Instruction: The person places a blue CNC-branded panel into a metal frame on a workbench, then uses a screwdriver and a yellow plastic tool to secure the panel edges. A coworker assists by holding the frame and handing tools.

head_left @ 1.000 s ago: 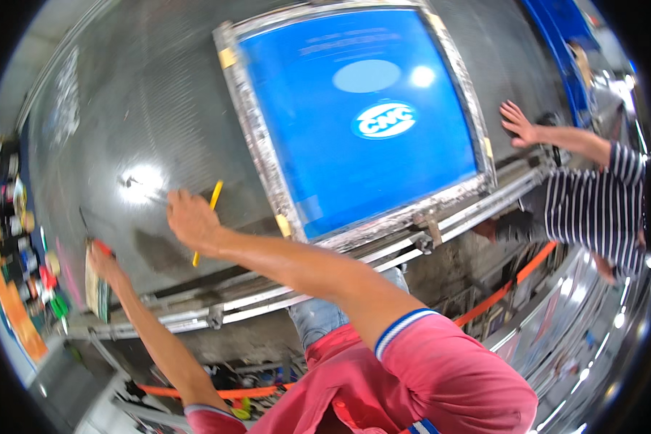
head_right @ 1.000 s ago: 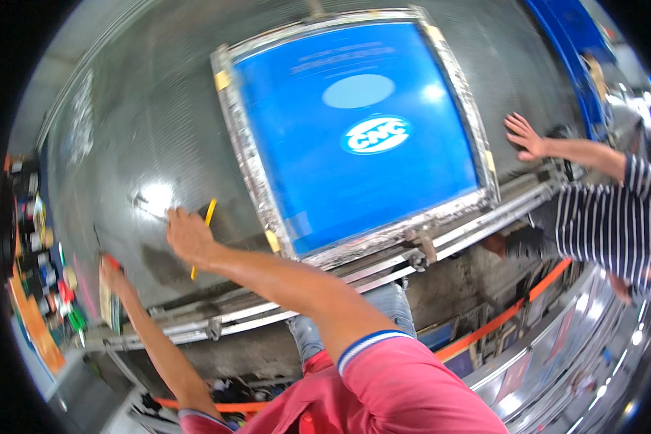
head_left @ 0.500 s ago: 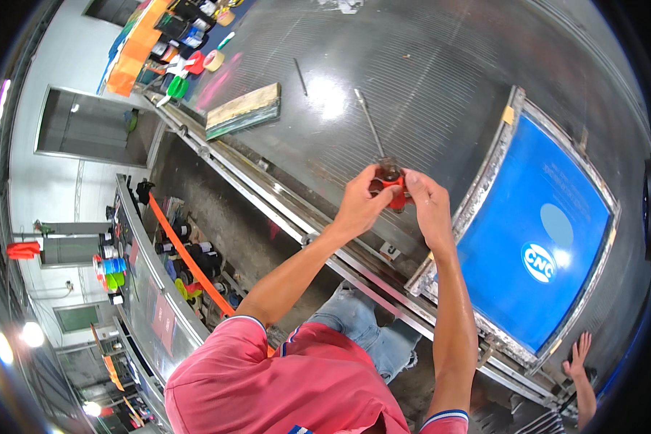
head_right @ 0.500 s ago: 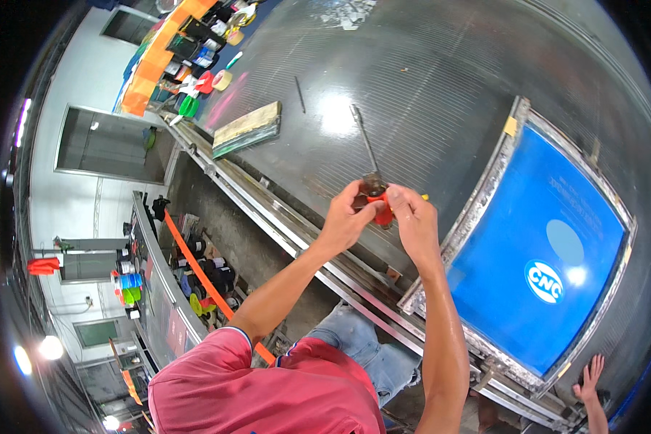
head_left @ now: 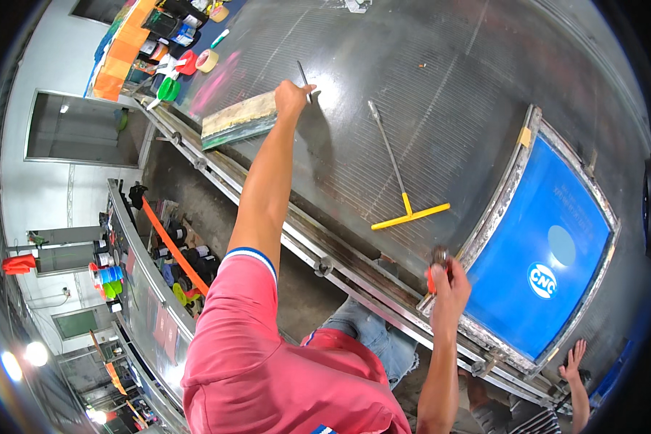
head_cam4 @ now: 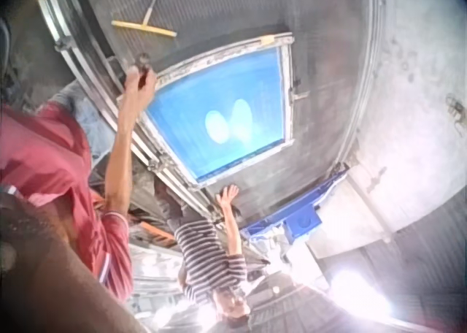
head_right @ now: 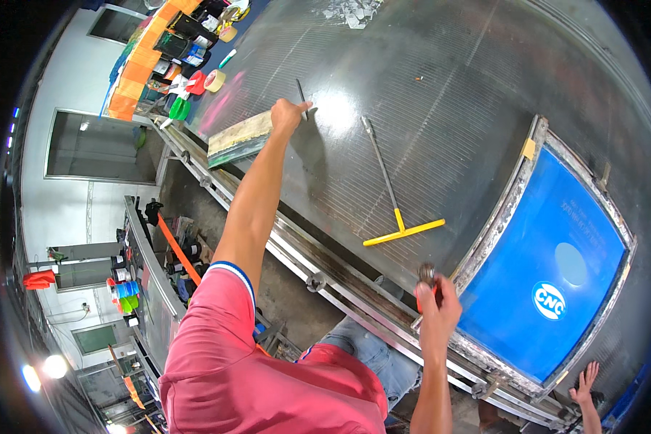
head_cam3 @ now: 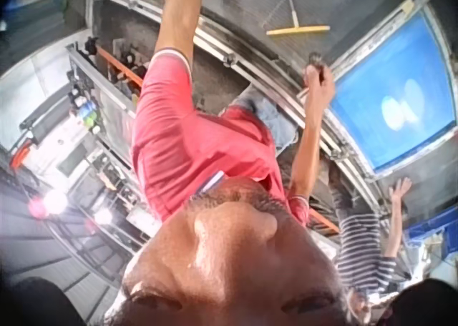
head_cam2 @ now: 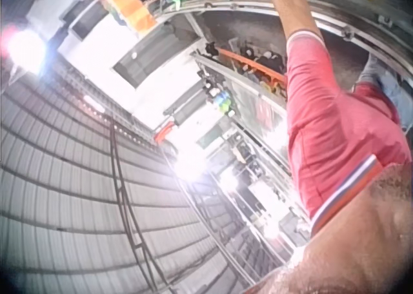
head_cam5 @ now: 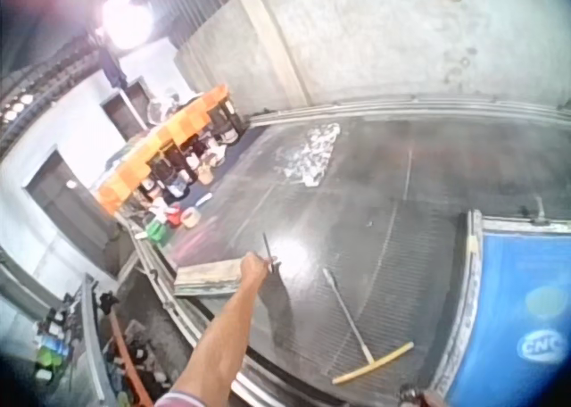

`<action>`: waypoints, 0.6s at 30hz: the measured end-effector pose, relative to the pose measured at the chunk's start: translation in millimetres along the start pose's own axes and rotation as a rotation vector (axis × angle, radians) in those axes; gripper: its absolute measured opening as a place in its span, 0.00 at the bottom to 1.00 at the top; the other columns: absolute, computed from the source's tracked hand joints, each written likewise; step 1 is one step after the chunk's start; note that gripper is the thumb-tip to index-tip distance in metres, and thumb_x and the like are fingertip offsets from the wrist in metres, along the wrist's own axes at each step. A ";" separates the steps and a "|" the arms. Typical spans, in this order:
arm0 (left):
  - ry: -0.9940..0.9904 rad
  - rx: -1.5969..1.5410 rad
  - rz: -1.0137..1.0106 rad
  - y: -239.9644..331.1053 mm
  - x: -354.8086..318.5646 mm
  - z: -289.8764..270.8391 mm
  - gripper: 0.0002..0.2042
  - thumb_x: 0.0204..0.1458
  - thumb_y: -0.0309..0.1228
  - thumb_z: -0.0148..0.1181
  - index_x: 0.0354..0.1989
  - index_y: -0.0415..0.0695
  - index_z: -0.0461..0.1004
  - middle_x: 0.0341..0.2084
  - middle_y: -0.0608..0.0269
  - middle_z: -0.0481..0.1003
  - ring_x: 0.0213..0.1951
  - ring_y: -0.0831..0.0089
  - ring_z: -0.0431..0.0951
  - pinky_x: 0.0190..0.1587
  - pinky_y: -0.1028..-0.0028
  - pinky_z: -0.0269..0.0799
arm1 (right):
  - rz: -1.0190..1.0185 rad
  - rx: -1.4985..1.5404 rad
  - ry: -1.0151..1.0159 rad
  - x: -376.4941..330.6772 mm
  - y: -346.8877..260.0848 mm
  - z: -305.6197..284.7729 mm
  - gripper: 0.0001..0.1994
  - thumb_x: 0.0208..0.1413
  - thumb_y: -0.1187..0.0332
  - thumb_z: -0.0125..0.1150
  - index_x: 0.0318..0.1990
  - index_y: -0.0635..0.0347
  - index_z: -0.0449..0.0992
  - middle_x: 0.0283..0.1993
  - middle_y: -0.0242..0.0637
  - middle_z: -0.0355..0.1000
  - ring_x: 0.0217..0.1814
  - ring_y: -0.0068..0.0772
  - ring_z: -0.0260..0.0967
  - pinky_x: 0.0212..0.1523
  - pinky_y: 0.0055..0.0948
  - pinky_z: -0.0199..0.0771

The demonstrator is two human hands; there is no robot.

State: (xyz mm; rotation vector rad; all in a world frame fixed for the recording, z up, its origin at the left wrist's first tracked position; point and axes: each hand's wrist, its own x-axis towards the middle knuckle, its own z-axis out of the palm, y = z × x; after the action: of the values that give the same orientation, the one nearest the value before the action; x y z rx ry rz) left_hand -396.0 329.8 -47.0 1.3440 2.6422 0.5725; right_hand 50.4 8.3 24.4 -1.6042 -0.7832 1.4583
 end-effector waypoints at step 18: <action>-1.477 -1.355 -0.112 185.8 -353.5 -109.1 0.06 0.60 0.18 0.55 0.44 0.40 0.71 0.37 0.48 0.82 0.43 0.57 0.85 0.49 0.55 0.85 | -0.393 -0.272 0.220 -66.8 -50.9 -48.7 0.14 0.50 0.77 0.69 0.46 0.68 0.78 0.35 0.38 0.74 0.30 0.28 0.64 0.32 0.28 0.67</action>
State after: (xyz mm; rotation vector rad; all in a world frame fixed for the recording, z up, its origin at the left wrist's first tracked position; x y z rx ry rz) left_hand -74.9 116.2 103.2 0.5931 0.7284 0.6779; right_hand 93.0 -32.8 101.4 -1.6577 -1.1278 0.9104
